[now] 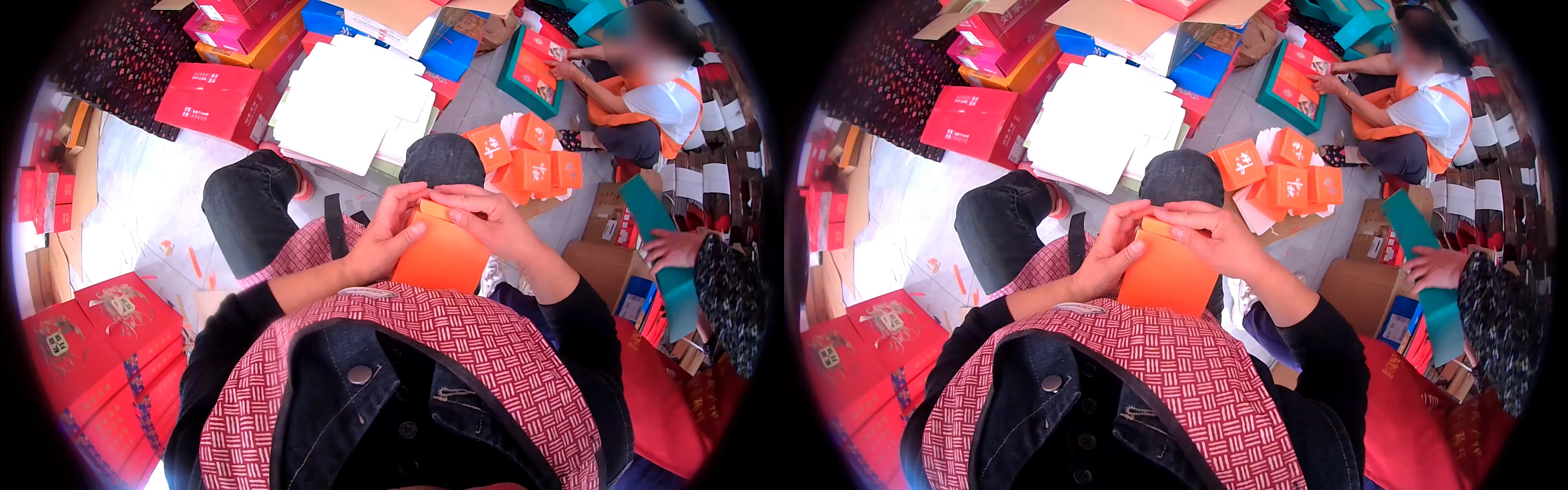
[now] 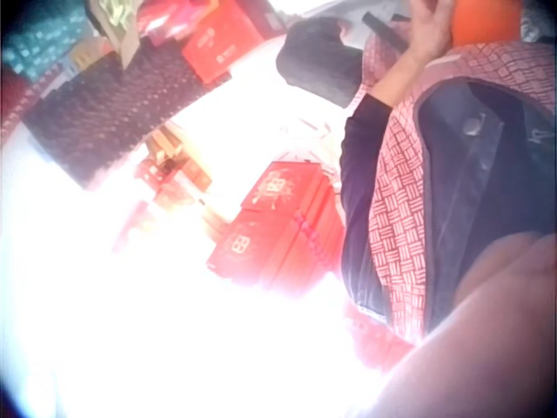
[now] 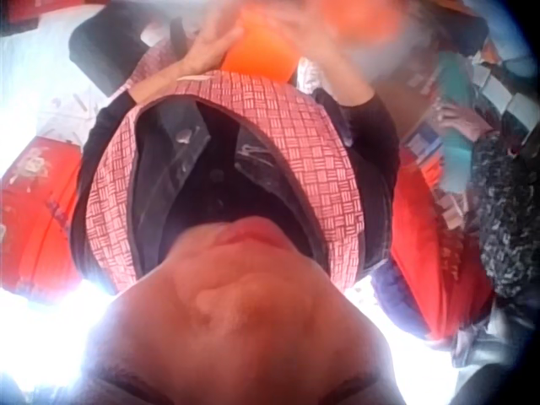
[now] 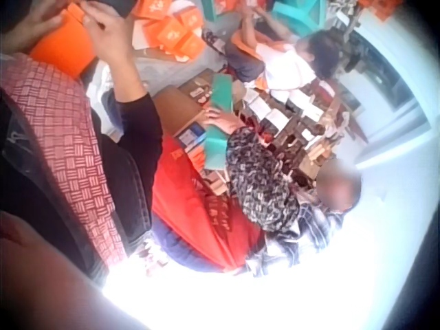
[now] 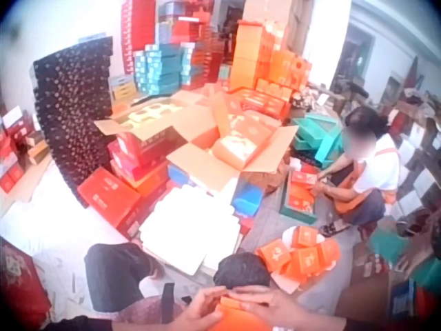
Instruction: The person sits on the floor and folds orange cardboard pieces into small boxes by hand. They insert a small yellow packet into each box, close the flaps, and place the finished boxes into a nearby cardboard container. The process repeats continuously.
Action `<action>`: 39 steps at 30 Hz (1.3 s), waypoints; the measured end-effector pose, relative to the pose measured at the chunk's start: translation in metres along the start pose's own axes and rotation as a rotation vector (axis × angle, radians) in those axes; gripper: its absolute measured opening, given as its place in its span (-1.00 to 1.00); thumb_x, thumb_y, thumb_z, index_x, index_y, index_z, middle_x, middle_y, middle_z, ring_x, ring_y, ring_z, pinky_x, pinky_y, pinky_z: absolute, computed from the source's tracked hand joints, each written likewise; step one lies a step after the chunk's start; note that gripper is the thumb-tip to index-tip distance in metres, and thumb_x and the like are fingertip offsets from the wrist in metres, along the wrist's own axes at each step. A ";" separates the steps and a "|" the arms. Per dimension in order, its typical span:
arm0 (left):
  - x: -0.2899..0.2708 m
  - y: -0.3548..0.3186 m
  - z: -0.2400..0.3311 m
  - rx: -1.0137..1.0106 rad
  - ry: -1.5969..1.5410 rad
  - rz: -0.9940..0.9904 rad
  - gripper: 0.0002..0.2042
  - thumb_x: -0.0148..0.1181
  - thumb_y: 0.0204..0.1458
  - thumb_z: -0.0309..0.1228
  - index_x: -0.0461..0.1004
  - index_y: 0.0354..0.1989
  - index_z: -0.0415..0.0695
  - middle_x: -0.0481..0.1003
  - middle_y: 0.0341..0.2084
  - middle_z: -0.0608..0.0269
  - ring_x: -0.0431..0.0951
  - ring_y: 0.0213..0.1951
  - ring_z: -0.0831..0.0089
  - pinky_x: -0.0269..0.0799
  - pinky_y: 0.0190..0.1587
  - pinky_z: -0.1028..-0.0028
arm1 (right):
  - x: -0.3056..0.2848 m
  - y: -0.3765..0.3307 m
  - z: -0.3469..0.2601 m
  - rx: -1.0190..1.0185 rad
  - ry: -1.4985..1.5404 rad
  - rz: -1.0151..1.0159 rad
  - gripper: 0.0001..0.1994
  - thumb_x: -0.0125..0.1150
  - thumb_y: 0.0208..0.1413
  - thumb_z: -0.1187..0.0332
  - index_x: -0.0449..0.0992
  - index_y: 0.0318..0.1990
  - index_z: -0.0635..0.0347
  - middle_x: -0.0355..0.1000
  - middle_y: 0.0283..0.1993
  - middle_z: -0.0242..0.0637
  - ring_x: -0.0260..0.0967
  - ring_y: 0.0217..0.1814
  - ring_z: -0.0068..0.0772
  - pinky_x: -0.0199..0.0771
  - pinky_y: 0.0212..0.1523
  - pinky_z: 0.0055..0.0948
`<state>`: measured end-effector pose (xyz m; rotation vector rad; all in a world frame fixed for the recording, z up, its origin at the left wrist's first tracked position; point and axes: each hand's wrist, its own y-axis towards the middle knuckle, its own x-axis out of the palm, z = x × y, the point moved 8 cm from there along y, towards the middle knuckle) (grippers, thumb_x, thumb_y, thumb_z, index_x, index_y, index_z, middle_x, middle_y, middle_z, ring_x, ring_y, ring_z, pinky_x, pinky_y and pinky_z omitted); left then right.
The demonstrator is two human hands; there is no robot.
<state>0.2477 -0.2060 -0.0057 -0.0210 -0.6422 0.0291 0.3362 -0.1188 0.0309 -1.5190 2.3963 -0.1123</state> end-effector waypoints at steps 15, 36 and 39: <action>-0.004 0.001 -0.003 0.052 0.096 -0.003 -0.77 -0.04 0.19 -0.44 0.16 -0.01 -0.13 0.20 0.05 0.17 0.26 0.04 0.50 0.22 0.10 0.46 | -0.033 -0.029 0.033 0.148 0.272 0.169 -0.79 0.21 0.00 0.53 0.56 -0.16 0.30 0.48 -0.11 -0.21 0.42 -0.12 -0.50 0.40 -0.10 -0.58; -0.001 0.008 0.008 0.184 0.499 0.055 -0.78 -0.06 0.18 -0.44 0.21 -0.02 -0.15 0.25 -0.02 0.18 0.31 -0.03 0.43 0.24 0.04 0.47 | -0.003 -0.067 0.035 0.046 0.419 0.897 -0.82 0.06 0.15 0.49 0.48 -0.16 0.44 0.47 -0.08 -0.08 0.40 -0.01 -0.39 0.36 0.02 -0.46; 0.003 0.008 0.016 0.238 0.661 0.016 -0.78 -0.06 0.17 -0.44 0.23 -0.03 -0.17 0.25 -0.01 0.14 0.26 0.03 0.40 0.15 0.12 0.44 | 0.007 -0.072 0.020 -0.023 0.206 0.913 -0.78 -0.03 0.19 0.46 0.48 -0.15 0.46 0.44 -0.03 -0.06 0.35 0.06 -0.33 0.29 0.10 -0.42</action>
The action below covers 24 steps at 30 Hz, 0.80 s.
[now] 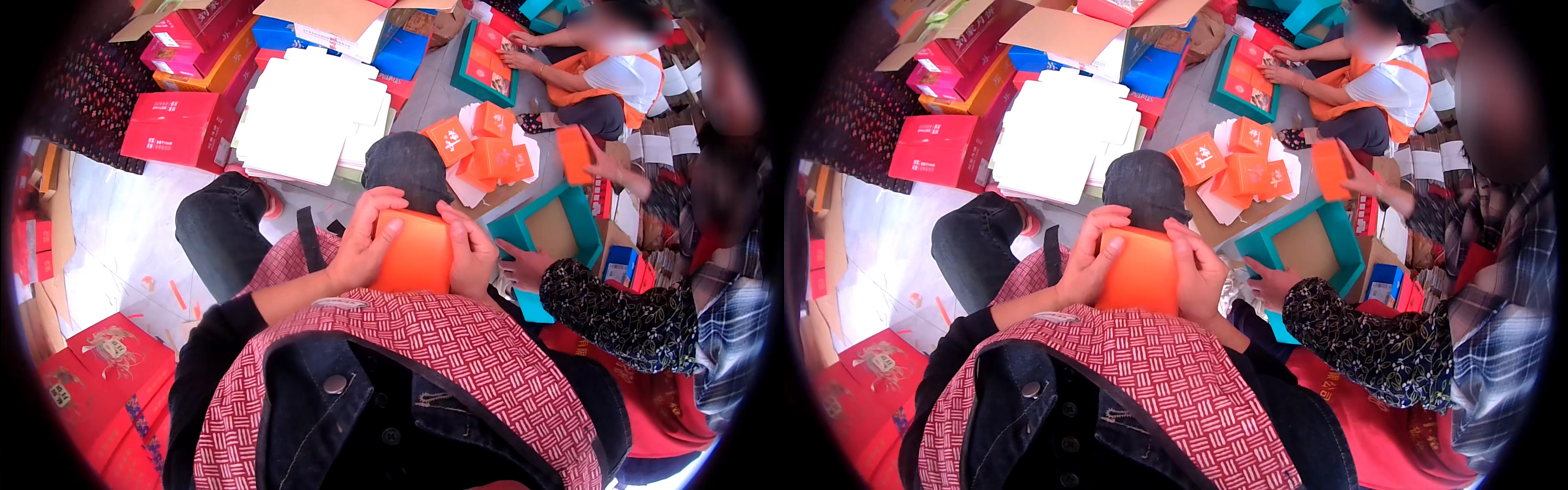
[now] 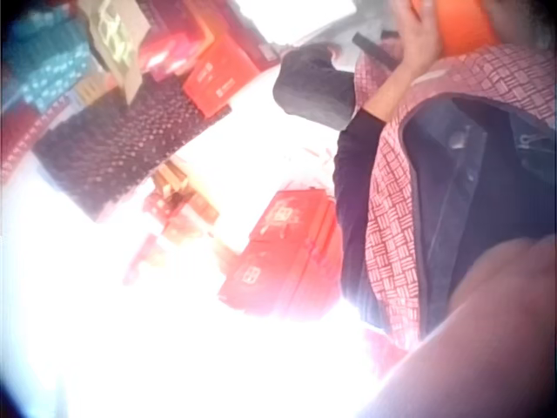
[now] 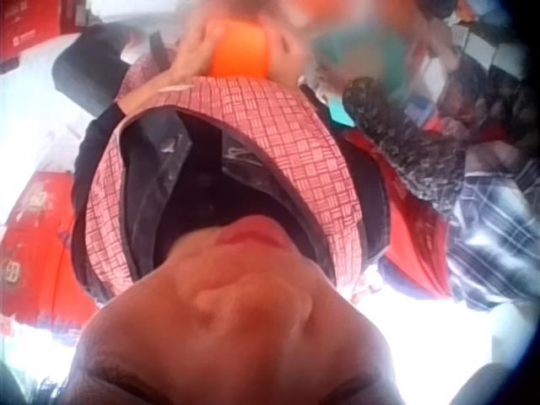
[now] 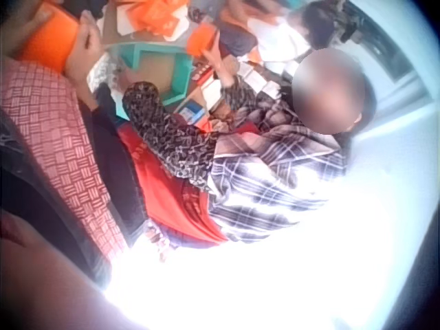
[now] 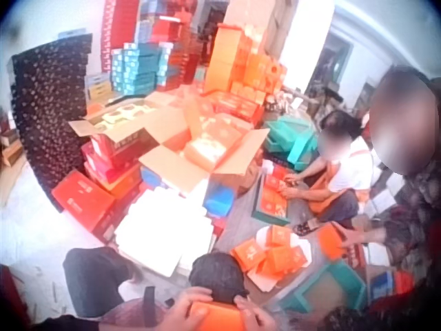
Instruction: The person sits on the floor and folds orange cardboard pieces into small boxes by hand. They insert a small yellow packet into each box, close the flaps, and place the finished boxes into a nearby cardboard container. The process repeats continuously.
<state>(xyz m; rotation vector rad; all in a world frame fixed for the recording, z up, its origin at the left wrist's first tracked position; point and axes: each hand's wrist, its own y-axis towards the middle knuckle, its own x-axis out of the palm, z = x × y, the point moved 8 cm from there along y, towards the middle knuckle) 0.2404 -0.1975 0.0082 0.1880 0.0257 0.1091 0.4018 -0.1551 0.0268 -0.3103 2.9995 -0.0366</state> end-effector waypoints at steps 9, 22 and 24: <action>0.007 -0.010 -0.028 -0.204 -0.403 0.041 -0.84 0.08 0.10 -0.45 0.31 -0.16 -0.16 0.33 -0.14 0.19 0.31 -0.04 0.43 0.26 -0.01 0.49 | 0.003 -0.002 0.009 -0.112 0.019 -0.092 -0.81 -0.15 0.24 0.42 0.41 -0.24 0.33 0.46 -0.13 -0.19 0.34 0.00 -0.39 0.11 0.22 -0.33; -0.007 0.024 -0.033 -0.757 -0.661 0.113 -0.83 0.03 0.16 -0.29 0.38 -0.26 -0.14 0.46 -0.35 0.28 0.48 -0.40 0.52 0.45 -0.34 0.51 | -0.009 0.021 -0.038 -0.719 -0.704 -0.375 -0.20 0.31 -0.20 0.49 0.07 0.28 0.21 0.02 0.34 -0.02 -0.10 0.41 -0.02 -0.05 0.33 -0.15; -0.006 0.021 -0.038 -0.926 -0.712 0.129 -0.73 -0.03 0.18 -0.17 0.35 -0.24 -0.16 0.45 -0.33 0.24 0.50 -0.41 0.47 0.47 -0.40 0.49 | 0.009 0.029 -0.054 -0.765 -0.559 -0.435 -0.25 0.40 -0.29 0.44 0.20 0.17 0.18 0.17 0.25 -0.13 0.04 0.34 -0.03 -0.01 0.31 -0.09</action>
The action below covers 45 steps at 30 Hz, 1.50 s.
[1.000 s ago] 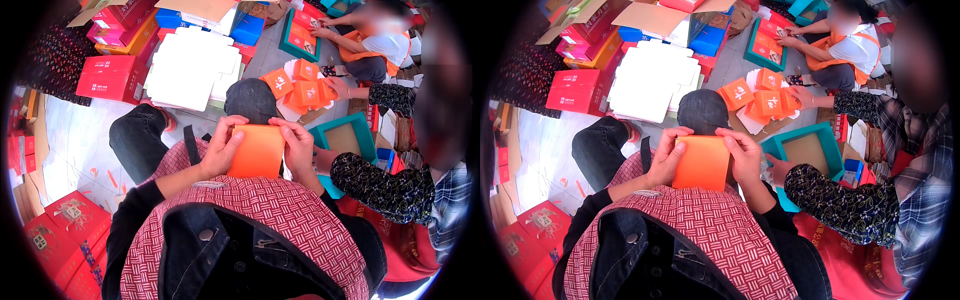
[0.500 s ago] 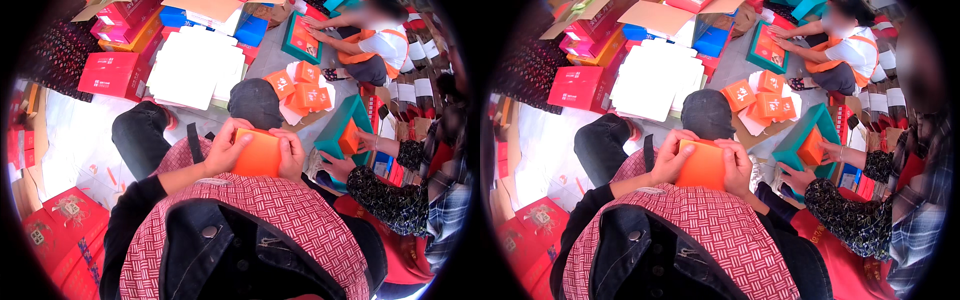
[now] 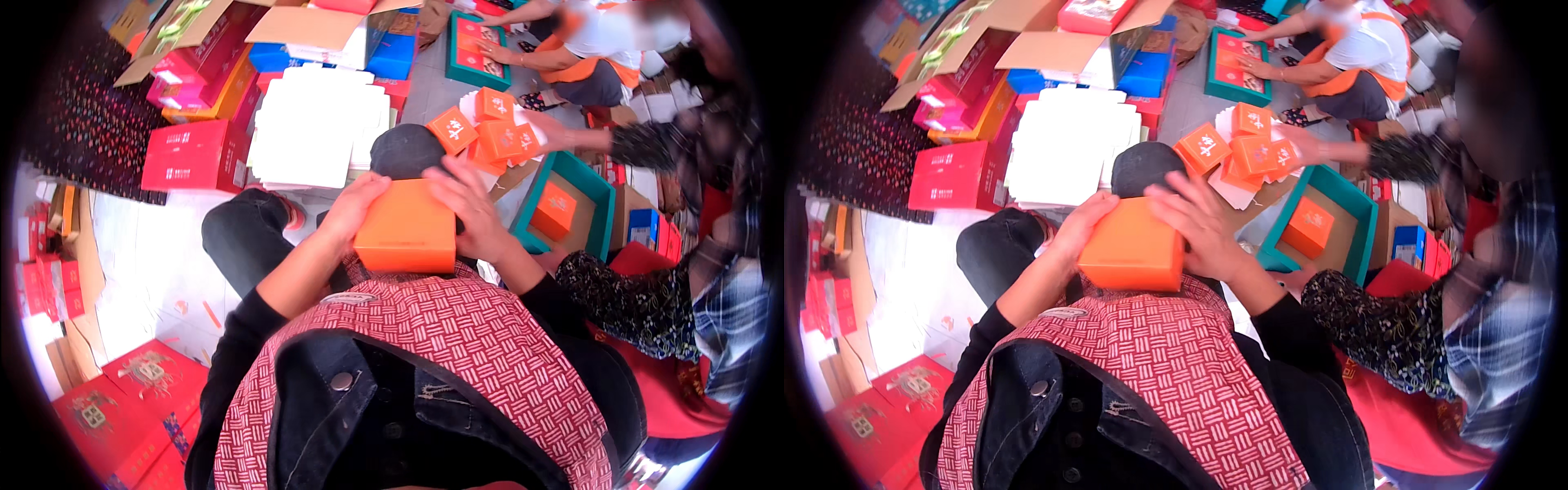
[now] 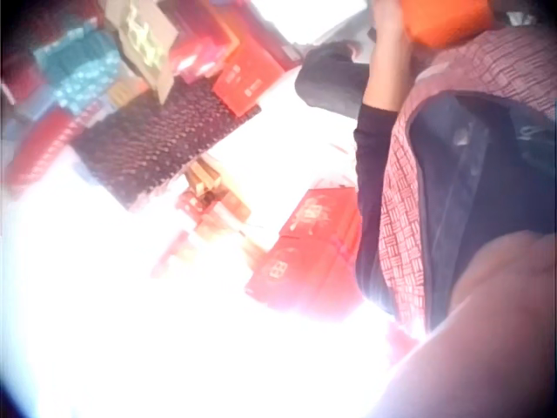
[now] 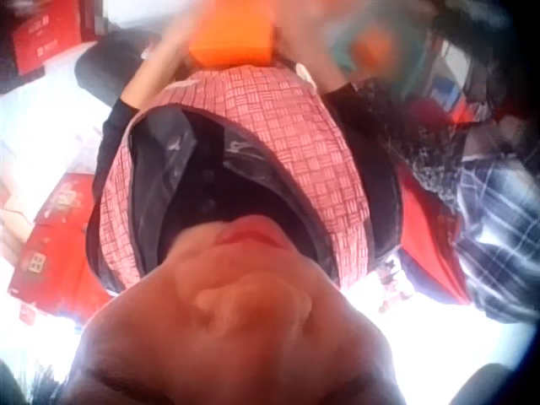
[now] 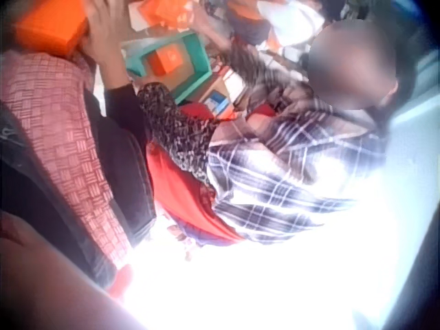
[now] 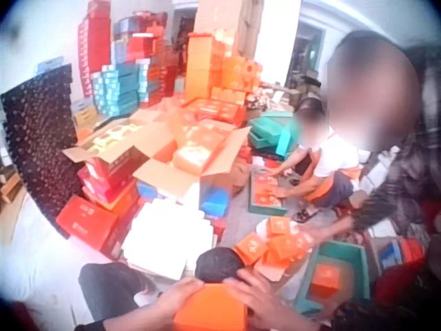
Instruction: The person sits on the floor and folds orange cardboard pieces into small boxes by hand. They insert a small yellow packet into each box, close the flaps, and place the finished boxes into a nearby cardboard container. The process repeats continuously.
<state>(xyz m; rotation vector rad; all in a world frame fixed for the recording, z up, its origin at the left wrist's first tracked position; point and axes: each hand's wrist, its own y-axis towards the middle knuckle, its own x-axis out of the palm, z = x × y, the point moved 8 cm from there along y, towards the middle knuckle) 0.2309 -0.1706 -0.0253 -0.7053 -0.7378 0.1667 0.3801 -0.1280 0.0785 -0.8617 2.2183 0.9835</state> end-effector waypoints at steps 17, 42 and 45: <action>-0.069 0.000 0.008 0.039 0.018 0.126 -0.78 -0.04 0.11 -0.30 0.34 -0.24 -0.23 0.48 -0.36 0.01 0.50 -0.36 0.21 0.42 -0.29 0.34 | 0.102 -0.095 0.235 1.376 1.364 1.144 -0.56 0.36 -0.12 0.21 0.34 -0.09 0.11 0.42 -0.22 -0.33 0.39 -0.33 -0.45 0.32 -0.55 -0.57; 0.015 0.123 0.346 1.097 1.061 0.516 -0.54 0.28 -0.04 -0.29 0.30 -0.06 -0.33 0.46 -0.18 0.00 0.48 -0.09 0.23 0.36 -0.03 0.34 | -0.035 0.173 0.201 0.412 0.444 0.765 -0.59 0.03 0.05 0.59 0.24 0.11 0.25 0.23 0.07 -0.21 0.29 0.04 -0.44 0.33 0.02 -0.48; 0.004 0.196 0.365 0.517 0.703 0.231 -0.43 0.32 -0.07 -0.23 0.28 0.00 -0.40 0.45 -0.12 0.00 0.50 -0.08 0.33 0.40 -0.03 0.36 | -0.001 0.220 0.165 0.325 0.648 0.684 -0.60 0.01 0.05 0.61 0.26 0.09 0.26 0.30 0.00 -0.24 0.32 -0.02 -0.49 0.37 -0.05 -0.53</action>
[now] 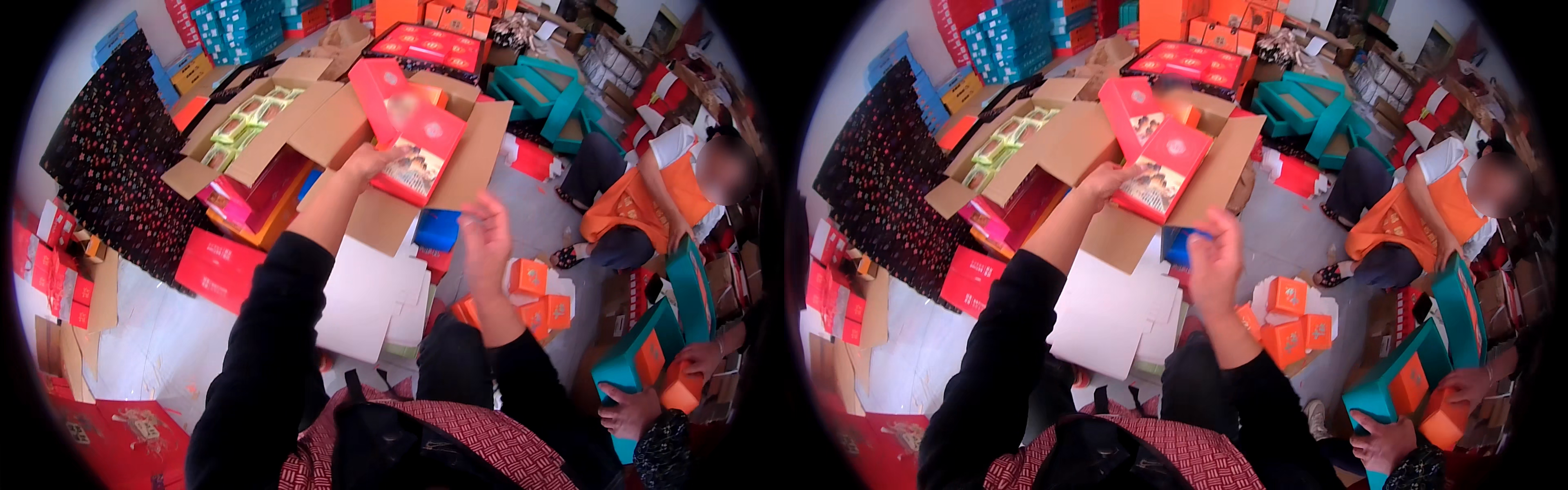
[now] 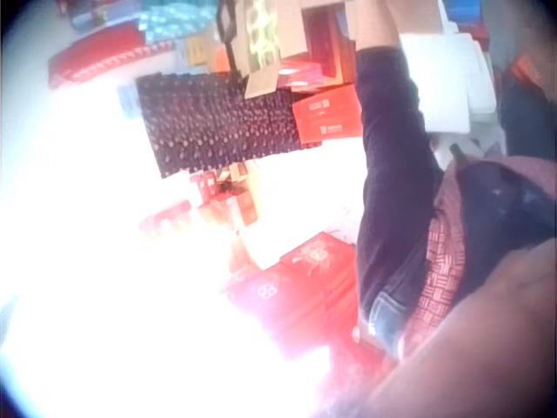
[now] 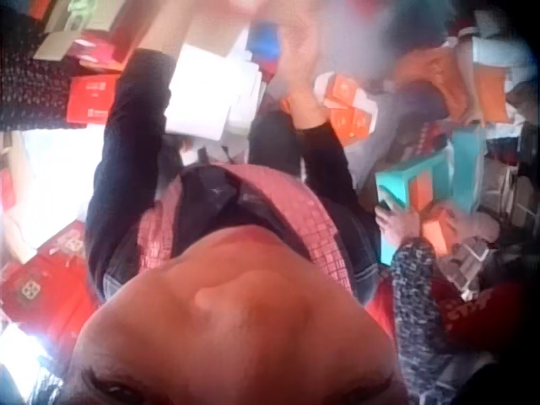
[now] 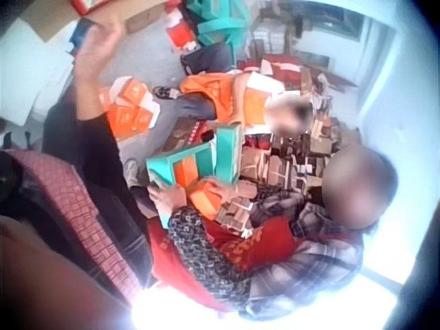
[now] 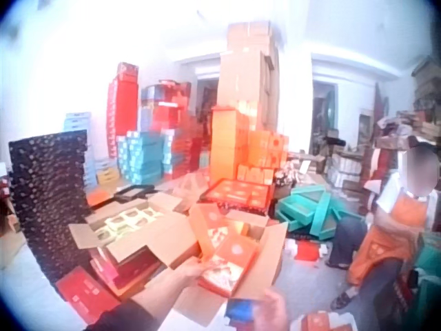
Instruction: The person sits on the floor and folds orange cardboard pieces into small boxes by hand. They insert a small yellow packet into each box, close the flaps, and place the finished boxes into a nearby cardboard container. The process repeats continuously.
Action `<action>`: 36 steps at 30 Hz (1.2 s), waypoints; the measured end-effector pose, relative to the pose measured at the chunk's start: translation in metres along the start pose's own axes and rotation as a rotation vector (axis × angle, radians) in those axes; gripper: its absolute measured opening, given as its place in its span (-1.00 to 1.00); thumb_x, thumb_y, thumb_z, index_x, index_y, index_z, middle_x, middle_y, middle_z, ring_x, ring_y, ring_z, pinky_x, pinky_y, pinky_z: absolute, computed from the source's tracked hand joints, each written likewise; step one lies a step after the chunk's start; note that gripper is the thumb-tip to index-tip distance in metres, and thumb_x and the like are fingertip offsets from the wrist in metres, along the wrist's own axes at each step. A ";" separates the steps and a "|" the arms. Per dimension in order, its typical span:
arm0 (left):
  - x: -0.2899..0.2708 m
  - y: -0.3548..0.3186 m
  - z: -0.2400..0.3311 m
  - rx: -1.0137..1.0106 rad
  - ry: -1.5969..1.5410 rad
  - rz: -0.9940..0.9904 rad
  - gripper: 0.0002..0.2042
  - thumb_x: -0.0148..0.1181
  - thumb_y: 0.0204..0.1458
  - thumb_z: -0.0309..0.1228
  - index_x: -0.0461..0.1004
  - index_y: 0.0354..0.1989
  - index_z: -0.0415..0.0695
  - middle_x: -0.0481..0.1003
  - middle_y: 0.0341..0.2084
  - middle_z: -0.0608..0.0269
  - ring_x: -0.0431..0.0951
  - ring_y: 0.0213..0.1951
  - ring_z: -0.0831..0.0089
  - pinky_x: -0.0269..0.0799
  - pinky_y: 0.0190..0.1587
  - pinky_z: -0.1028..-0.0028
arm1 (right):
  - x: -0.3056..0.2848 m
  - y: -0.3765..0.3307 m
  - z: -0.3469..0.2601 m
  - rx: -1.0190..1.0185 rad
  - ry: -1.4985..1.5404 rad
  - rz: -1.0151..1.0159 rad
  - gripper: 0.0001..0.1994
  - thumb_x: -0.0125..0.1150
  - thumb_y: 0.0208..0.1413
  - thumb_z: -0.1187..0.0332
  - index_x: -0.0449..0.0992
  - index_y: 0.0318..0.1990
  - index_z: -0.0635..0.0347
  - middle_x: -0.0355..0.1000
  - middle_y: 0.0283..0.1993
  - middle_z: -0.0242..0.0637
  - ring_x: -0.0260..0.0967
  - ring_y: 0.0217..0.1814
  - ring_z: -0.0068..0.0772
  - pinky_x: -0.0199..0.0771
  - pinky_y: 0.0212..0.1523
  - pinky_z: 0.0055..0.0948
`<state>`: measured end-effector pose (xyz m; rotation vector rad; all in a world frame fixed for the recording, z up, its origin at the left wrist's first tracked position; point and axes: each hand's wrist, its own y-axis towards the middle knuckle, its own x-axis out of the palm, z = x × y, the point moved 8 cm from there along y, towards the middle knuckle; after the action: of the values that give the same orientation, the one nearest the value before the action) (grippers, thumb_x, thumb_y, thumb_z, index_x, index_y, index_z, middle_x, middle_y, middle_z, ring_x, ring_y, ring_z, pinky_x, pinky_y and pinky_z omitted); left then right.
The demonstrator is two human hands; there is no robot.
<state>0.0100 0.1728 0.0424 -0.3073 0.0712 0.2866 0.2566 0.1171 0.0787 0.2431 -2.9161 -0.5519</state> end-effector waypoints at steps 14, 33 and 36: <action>-0.040 -0.223 0.020 0.920 0.273 0.247 -0.37 0.43 -0.35 -0.57 0.24 -0.03 -0.23 0.33 -0.03 0.06 0.35 0.04 0.18 0.28 0.09 0.32 | -0.019 -0.038 -0.144 -0.489 -0.009 -0.036 -0.66 0.25 -0.08 0.53 0.38 -0.09 0.27 0.30 -0.02 -0.20 0.25 0.03 -0.38 0.31 0.02 -0.41; -0.093 -0.368 -0.003 1.033 0.579 0.395 -0.38 0.40 -0.43 -0.59 0.30 -0.06 -0.24 0.37 -0.04 0.00 0.36 0.02 0.07 0.28 0.06 0.25 | 0.098 -0.128 -0.239 -0.864 -0.628 -0.947 -0.43 0.51 -0.53 0.30 0.33 -0.27 0.15 0.25 -0.12 -0.22 0.22 -0.06 -0.10 0.22 -0.04 -0.16; -0.109 -0.372 -0.014 0.966 0.579 0.461 -0.37 0.40 -0.44 -0.58 0.30 -0.05 -0.25 0.36 -0.05 0.01 0.36 0.02 0.09 0.29 0.06 0.26 | 0.114 -0.133 -0.241 -0.954 -0.579 -0.963 -0.50 0.49 -0.48 0.35 0.29 -0.34 0.15 0.27 -0.16 -0.23 0.25 -0.10 -0.14 0.23 -0.06 -0.16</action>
<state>0.0126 -0.2002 0.1481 0.6093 0.8318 0.5749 0.2082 -0.1109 0.2650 1.5138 -2.3519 -2.3166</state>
